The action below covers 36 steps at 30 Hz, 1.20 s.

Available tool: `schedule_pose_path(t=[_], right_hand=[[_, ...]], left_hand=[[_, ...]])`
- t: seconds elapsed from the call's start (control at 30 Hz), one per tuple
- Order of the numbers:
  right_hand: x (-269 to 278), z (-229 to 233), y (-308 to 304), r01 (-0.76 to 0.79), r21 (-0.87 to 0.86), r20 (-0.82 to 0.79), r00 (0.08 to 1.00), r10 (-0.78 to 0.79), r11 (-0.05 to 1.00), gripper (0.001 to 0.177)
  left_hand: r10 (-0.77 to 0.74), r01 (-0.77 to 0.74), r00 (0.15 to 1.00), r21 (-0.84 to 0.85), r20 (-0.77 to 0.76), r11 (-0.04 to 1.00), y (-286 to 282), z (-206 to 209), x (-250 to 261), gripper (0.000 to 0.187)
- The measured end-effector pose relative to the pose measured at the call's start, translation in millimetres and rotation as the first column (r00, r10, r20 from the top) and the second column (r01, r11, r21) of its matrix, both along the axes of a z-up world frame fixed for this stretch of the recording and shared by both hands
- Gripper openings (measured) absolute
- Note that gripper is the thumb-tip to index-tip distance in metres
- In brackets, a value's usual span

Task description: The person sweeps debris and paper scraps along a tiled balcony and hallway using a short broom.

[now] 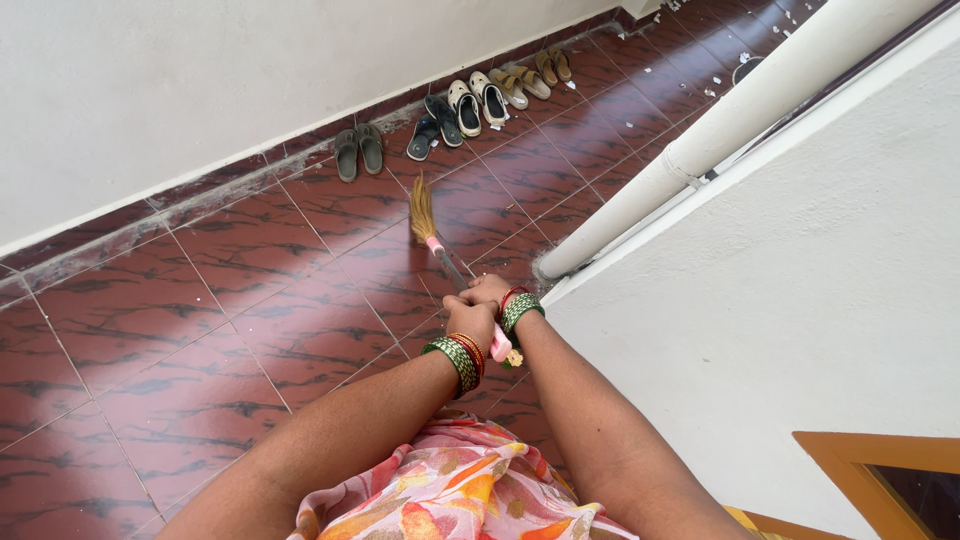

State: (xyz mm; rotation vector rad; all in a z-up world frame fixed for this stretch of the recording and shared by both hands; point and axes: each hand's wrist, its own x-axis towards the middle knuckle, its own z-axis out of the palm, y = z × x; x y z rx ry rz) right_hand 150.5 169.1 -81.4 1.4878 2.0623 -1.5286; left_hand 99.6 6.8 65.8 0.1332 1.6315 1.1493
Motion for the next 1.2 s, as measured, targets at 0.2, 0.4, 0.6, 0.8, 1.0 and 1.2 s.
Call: schedule_pose_path(t=[0.2, 0.4, 0.6, 0.8, 1.0, 1.2], right_hand=[[-22, -42, 15, -0.133, -0.155, -0.078, 0.989, 0.122, 0.979, 0.034], [-57, -33, 23, -0.365, -0.001, 0.188, 0.915, 0.358, 0.931, 0.045], [-101, -14, 29, -0.170, 0.047, 0.180, 0.971, 0.159, 0.984, 0.060], [-143, -30, 46, -0.251, 0.184, 0.234, 0.950, 0.205, 0.950, 0.055], [-184, -52, 60, -0.725, 0.364, 0.431, 0.688, 0.584, 0.585, 0.043], [-209, -61, 42, -0.181, 0.112, 0.171, 0.972, 0.160, 0.977, 0.047]], left_hand=[[-0.007, 0.014, 0.997, -0.095, 0.073, 0.995, -7, 26, -24, 0.068], [-0.027, 0.038, 0.993, -0.098, 0.113, 0.994, 11, 7, -58, 0.085], [-0.022, 0.024, 0.987, -0.014, 0.160, 1.000, 36, -31, -107, 0.089], [-0.051, 0.050, 0.999, 0.108, 0.011, 0.993, 41, -50, -156, 0.066], [-0.018, 0.001, 0.994, 0.158, 0.112, 0.987, 43, -49, -191, 0.066], [0.062, -0.071, 0.994, 0.096, 0.093, 0.993, 66, -105, -215, 0.084]])
